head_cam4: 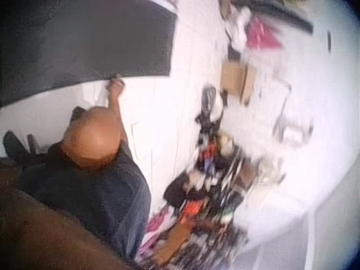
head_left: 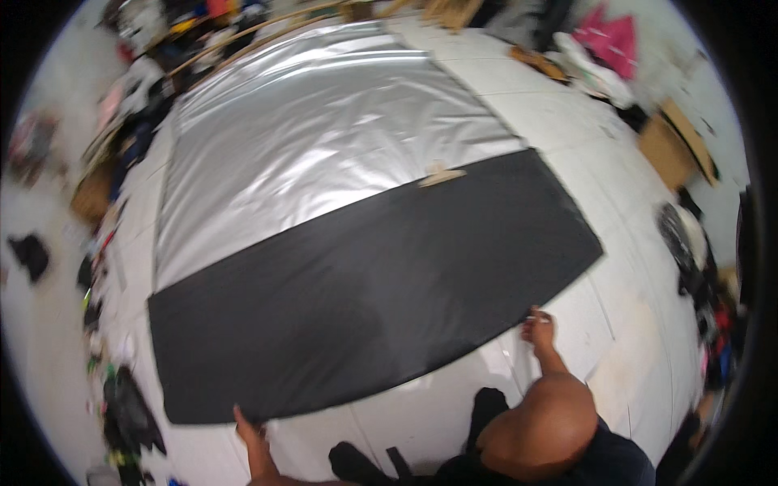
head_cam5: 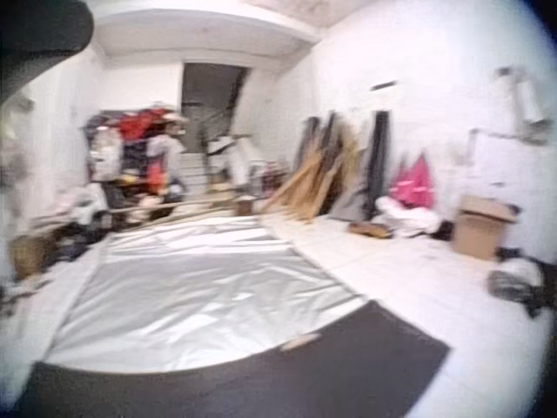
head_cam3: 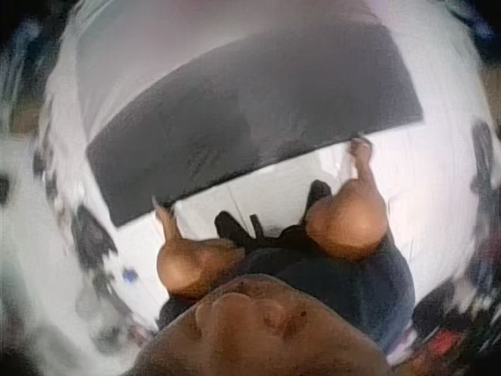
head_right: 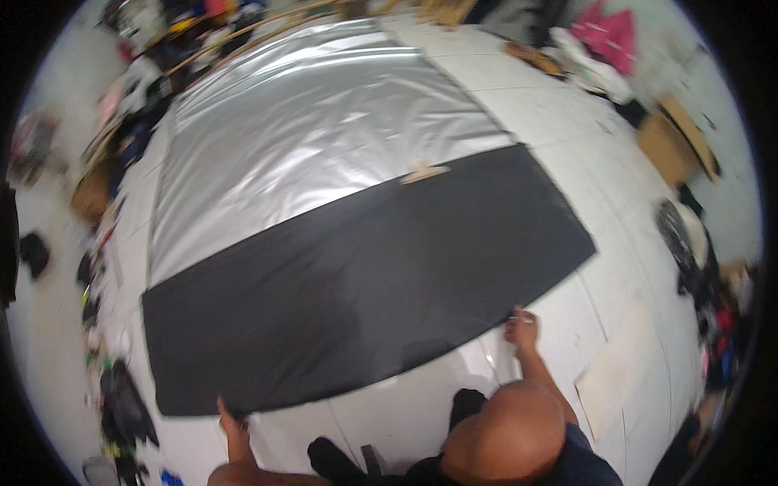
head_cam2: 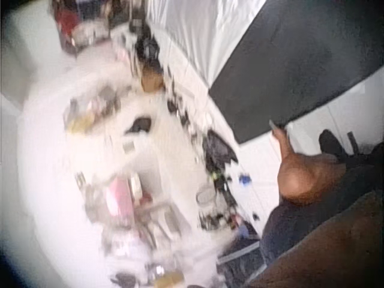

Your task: The person smooths and straightens a piece of black fabric over a large silver sheet by hand. They use a heavy weight to hold one end down, repositioning the weight as they align the fabric edges.

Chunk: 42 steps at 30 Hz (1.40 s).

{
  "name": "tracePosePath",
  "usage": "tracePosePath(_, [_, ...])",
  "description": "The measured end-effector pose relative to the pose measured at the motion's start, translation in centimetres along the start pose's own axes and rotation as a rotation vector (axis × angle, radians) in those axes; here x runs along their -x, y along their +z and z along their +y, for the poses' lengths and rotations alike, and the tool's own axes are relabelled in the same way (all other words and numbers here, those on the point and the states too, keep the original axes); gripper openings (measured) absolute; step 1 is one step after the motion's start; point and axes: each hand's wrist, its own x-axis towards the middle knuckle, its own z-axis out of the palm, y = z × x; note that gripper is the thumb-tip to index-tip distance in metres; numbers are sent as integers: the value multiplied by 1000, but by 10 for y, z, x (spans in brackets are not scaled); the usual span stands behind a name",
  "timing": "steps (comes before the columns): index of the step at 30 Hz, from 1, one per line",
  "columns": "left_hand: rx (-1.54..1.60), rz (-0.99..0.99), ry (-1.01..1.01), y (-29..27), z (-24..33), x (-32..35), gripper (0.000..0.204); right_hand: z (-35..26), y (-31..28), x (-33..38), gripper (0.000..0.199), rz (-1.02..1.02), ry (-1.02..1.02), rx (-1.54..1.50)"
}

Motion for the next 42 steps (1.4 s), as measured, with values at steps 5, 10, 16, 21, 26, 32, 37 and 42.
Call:
tracePosePath(5, [547, -209, 55, -11, 24, -60, 47, -11, 20, -57, 47, -333, 234, -593])
tracePosePath(10, [675, -151, 164, -12, 58, -61, 38, -56, 13, -65, 51, -287, -18, -632])
tracePosePath(16, [682, -69, 67, -47, -5, -61, 39, 5, -26, -62, 54, -281, 138, -589])
tracePosePath(21, [764, -91, 49, -67, 0, -70, 54, -6, -62, -90, 50, -251, 185, -490])
tracePosePath(26, [709, -94, 105, -112, 0, -90, 57, -23, -55, -95, 49, -164, 290, -369])
tracePosePath(32, [701, -106, 171, -131, 22, -114, 53, -121, -12, -77, 57, 231, -654, 1855])
tracePosePath(37, [542, 49, 232, -218, 38, -177, 61, -212, 226, 67, 52, -516, -877, 1823])
tracePosePath(42, [364, 278, 204, -185, 83, -200, 77, -202, 384, 107, 56, -664, -1293, 1585])
